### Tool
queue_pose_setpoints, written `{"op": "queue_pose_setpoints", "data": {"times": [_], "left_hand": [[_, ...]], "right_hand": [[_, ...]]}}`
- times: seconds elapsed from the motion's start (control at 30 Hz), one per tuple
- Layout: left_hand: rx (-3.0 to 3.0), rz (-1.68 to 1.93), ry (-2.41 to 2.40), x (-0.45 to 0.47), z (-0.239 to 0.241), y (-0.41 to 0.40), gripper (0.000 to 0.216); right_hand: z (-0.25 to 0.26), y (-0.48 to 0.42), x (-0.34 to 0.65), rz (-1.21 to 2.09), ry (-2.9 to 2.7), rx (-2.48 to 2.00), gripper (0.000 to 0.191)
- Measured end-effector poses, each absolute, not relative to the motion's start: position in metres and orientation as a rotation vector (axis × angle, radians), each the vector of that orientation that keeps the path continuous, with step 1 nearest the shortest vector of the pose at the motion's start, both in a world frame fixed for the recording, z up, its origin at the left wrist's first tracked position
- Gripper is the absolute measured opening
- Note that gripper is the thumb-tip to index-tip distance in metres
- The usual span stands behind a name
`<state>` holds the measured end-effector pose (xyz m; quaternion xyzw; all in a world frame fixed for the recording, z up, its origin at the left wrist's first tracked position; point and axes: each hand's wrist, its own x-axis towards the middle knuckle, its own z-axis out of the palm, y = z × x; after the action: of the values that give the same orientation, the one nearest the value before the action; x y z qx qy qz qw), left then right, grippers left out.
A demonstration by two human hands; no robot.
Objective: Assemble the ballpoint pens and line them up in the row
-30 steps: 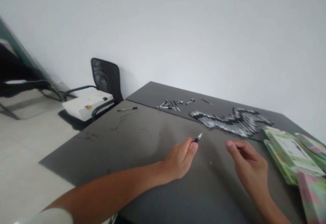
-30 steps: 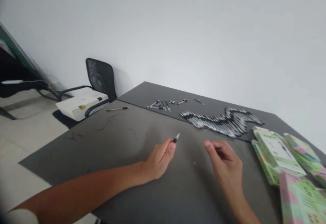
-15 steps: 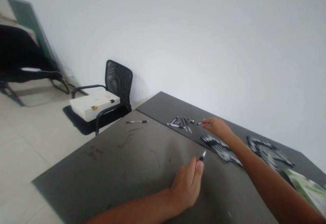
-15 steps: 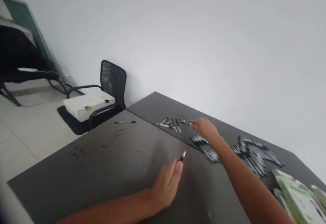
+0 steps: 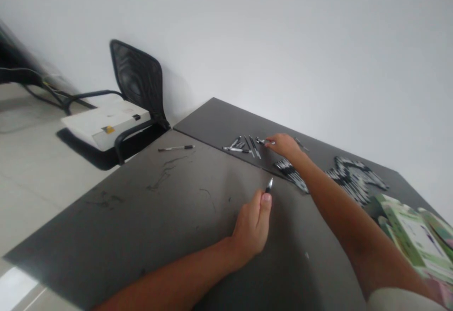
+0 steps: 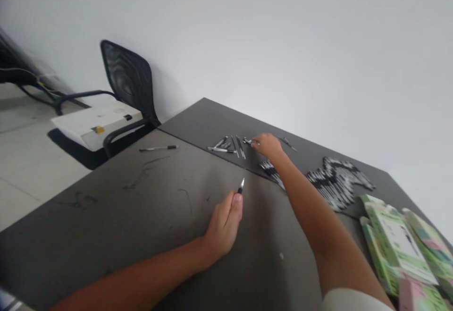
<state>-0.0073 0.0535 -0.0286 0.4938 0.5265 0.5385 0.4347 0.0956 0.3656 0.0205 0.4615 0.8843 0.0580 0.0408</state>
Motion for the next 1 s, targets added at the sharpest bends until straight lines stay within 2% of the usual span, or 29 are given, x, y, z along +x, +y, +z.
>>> {"op": "queue_pose_setpoints", "data": {"times": [0.5,1.0], "left_hand": [[1.224,1.319,1.327,-0.005,-0.029,0.053,0.049],[1.274,1.284,1.376,-0.005,-0.031,0.053,0.048]], "right_hand": [[0.021,0.384,0.084,0.209,2.692,1.323,0.042],[0.016,0.398,0.069,0.189,2.821,1.297,0.026]]}}
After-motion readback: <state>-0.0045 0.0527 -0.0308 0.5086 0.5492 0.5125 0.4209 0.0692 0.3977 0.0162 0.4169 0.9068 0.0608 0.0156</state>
